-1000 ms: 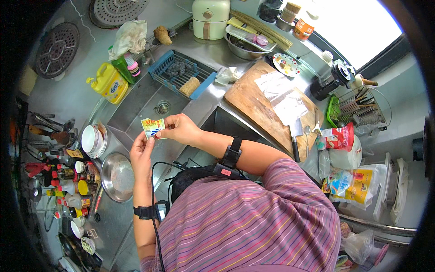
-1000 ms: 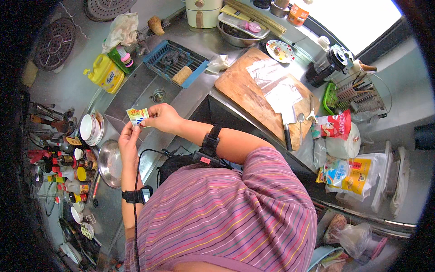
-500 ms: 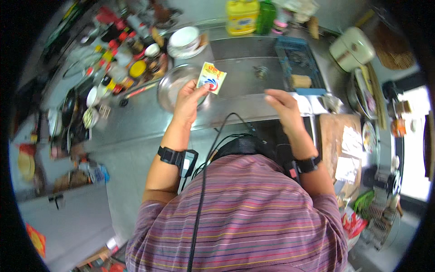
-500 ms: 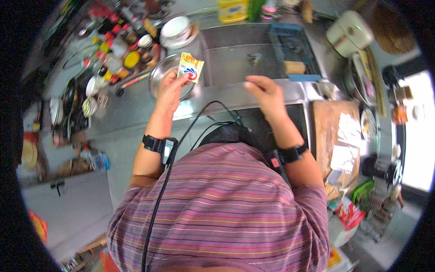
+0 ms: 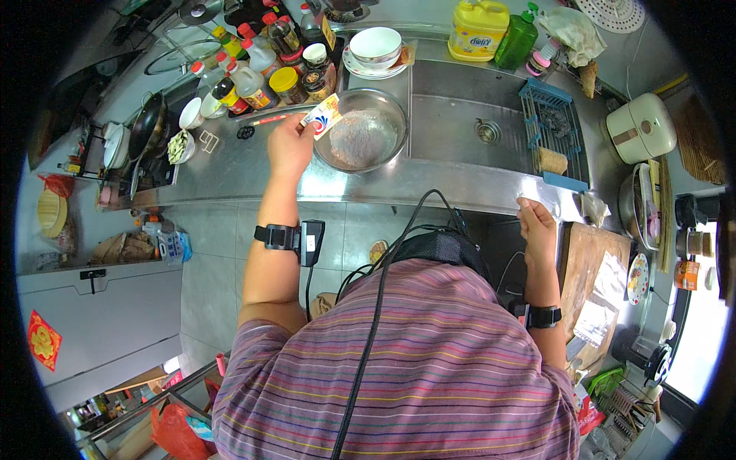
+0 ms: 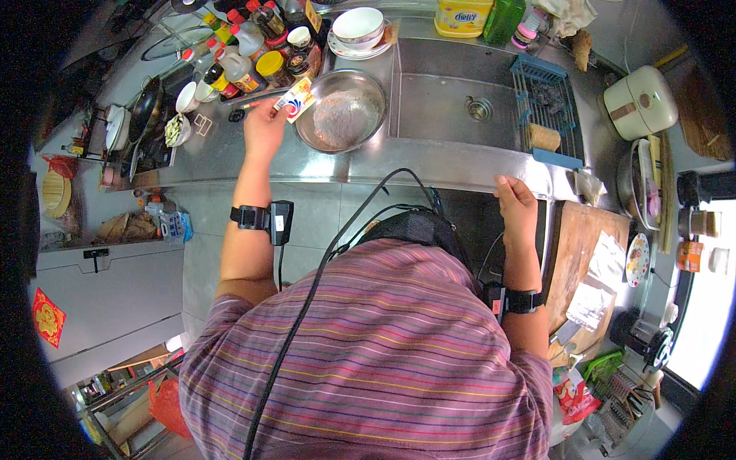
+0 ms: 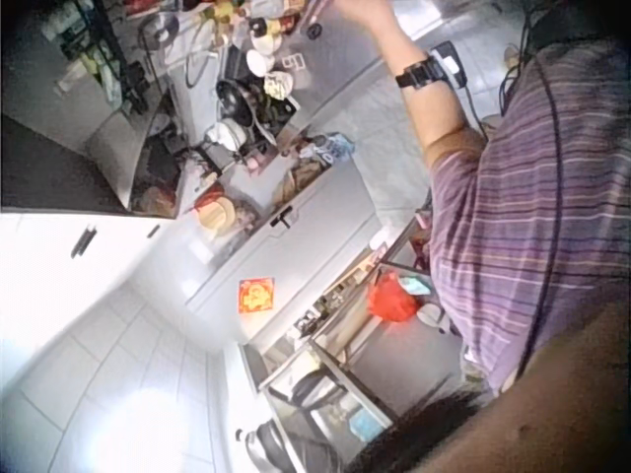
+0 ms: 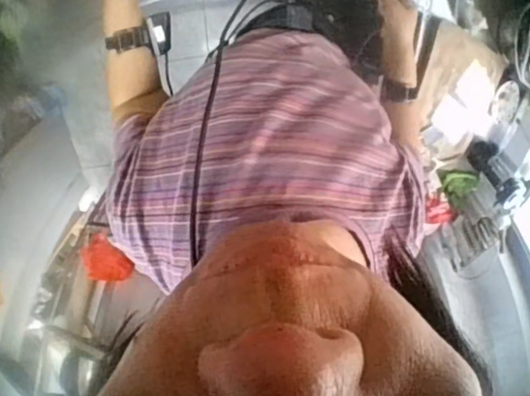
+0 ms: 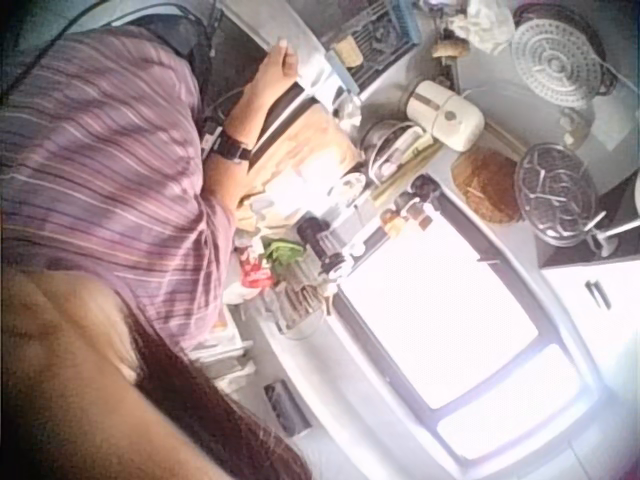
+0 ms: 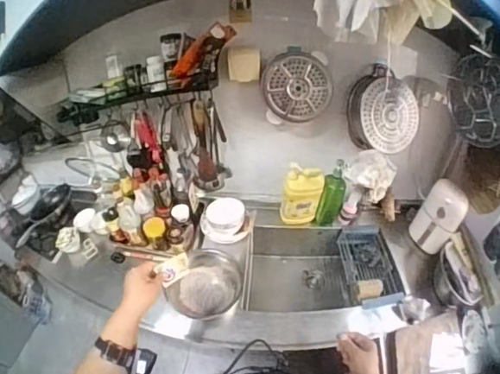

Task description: The person opens a plastic bag and pours a powdery ingredient into a metal bowl. They then add water from a small white bowl using chopsticks and stir the mixture in the metal bowl.

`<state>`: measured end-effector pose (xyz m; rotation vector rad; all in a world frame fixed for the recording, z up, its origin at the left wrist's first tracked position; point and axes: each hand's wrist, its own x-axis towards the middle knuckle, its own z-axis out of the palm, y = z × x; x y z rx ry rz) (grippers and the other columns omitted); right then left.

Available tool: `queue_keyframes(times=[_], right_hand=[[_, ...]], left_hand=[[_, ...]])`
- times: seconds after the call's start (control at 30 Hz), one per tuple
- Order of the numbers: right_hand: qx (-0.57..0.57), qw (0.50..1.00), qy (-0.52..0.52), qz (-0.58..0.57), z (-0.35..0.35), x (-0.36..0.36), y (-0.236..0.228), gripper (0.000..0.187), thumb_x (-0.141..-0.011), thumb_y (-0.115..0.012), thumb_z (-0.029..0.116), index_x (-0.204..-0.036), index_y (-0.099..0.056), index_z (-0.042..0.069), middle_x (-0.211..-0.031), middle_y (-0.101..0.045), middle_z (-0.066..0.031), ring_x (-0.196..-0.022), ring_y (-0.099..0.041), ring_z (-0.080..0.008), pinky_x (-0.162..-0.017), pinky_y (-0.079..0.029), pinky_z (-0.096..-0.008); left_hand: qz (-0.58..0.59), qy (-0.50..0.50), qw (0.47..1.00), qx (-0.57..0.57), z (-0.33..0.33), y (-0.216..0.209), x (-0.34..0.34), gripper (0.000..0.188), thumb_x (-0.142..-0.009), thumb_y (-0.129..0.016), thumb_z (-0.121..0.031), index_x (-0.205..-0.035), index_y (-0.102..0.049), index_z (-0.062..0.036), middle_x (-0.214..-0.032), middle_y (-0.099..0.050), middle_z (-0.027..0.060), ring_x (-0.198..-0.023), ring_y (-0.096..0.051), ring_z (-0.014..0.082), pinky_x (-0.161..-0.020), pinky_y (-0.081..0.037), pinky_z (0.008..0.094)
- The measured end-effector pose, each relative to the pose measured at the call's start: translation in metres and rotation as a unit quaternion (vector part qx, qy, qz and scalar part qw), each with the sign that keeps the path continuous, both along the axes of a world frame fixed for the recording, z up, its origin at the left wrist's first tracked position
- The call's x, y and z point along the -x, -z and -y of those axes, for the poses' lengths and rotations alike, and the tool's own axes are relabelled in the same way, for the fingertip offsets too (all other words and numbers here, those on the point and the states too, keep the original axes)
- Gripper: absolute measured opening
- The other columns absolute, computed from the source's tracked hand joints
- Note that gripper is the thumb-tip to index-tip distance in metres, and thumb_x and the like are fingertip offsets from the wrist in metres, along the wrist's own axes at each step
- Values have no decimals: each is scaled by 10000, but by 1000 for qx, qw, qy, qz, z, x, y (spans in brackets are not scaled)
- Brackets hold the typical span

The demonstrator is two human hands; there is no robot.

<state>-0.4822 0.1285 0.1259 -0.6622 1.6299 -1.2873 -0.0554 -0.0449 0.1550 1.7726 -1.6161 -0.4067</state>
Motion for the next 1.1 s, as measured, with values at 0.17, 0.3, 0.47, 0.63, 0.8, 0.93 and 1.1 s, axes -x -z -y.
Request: queue_keyframes(times=[0.17,0.3,0.47,0.63,0.8,0.93,1.1], right_hand=[[8,1000,10,-9,-6,5,-1,193,-891,-675,224,-974,-680,50,-704,-562,57,-522,-371,4,-455,-230,-164],[8,1000,20,-1,-11,9,2,191,-897,-666,221,-972,-679,46,-699,-557,63,-511,-359,9,-447,-217,-166],[3,1000,31,-2,-15,11,6,171,-897,-666,217,-949,-678,55,-687,-555,67,-504,-353,11,-444,-214,-167],[-1,999,34,2,-16,11,8,157,-900,-662,219,-935,-678,66,-683,-556,68,-506,-357,8,-445,-221,-170],[-5,1000,22,-6,-17,11,10,158,-899,-663,222,-931,-677,68,-692,-558,65,-517,-370,4,-452,-235,-168],[-5,1000,23,4,-17,11,12,167,-896,-669,231,-925,-676,67,-695,-558,64,-520,-373,-1,-459,-244,-169],[-9,1000,20,0,-18,9,11,166,-890,-677,236,-920,-677,73,-695,-561,64,-524,-381,-4,-465,-248,-168]], left_hand=[[99,-11,995,-30,2,-5,5,237,-818,-679,-255,-987,-688,-89,-784,-683,136,-707,-656,319,-659,-492,419],[122,-19,991,-49,4,-5,9,223,-822,-668,-261,-967,-688,-93,-788,-679,140,-735,-652,331,-670,-487,430],[150,-20,986,-63,10,-1,9,212,-825,-653,-244,-970,-690,-94,-807,-678,149,-768,-647,348,-689,-486,441],[174,-21,982,-67,12,5,7,216,-829,-642,-254,-971,-691,-98,-834,-680,162,-800,-648,361,-708,-489,448],[136,-31,988,-66,14,9,6,227,-830,-642,-258,-993,-693,-108,-854,-680,168,-820,-647,367,-721,-489,460],[148,-13,986,-75,13,9,7,226,-832,-643,-258,-1001,-692,-116,-855,-681,165,-819,-646,369,-720,-490,461],[126,-11,990,-66,10,7,10,220,-835,-647,-256,-1004,-691,-122,-851,-681,162,-812,-648,366,-717,-491,455]])
